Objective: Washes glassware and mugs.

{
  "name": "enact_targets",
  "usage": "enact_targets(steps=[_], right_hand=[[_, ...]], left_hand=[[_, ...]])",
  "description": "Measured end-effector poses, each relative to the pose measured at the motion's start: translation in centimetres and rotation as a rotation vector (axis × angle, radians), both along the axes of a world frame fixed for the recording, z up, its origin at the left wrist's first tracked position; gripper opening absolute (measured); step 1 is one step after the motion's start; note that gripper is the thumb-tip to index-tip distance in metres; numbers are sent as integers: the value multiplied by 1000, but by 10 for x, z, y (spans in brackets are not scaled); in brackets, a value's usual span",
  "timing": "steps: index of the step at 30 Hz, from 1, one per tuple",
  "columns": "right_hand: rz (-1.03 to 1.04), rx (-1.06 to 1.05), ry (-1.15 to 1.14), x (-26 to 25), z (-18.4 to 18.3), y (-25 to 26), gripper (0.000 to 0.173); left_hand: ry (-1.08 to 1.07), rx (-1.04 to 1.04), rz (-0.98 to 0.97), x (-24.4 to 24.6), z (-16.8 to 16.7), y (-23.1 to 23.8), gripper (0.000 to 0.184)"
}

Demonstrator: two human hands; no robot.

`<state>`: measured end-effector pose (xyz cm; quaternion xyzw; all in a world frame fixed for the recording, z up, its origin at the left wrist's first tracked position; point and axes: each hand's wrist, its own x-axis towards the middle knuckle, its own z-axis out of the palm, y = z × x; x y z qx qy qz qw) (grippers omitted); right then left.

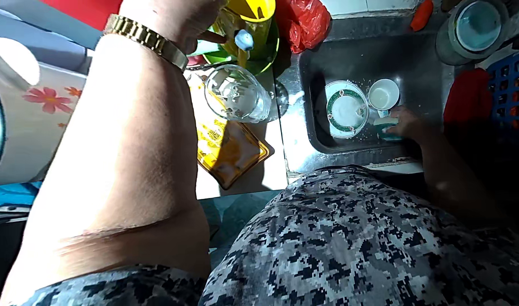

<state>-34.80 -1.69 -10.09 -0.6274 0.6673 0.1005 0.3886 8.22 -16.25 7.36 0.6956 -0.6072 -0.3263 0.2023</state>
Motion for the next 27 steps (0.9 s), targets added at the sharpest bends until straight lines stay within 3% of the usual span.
enact_targets(steps=[5, 10, 13, 18, 22, 25, 27], right_hand=[[-266, 183, -175, 13, 12, -11, 56], [-209, 264, -260, 4, 4, -22, 47], [-257, 197, -295, 7, 7, -23, 41], [-412, 77, -429, 9, 17, -23, 49], [-430, -24, -469, 12, 23, -19, 41], [-462, -68, -481, 15, 28, -15, 40], [-480, -110, -515, 17, 39, -7, 40]], left_hand=[[-89, -4, -67, 14, -1, 2, 19], [-265, -145, -296, 24, -3, -3, 31], [-317, -169, -341, 16, 0, 0, 33], [-345, -167, -362, 6, 10, 13, 41], [-369, -326, -331, -15, 30, 48, 45], [-272, -397, -447, -57, 48, 94, 47], [-121, -309, -597, -84, 34, 119, 50]])
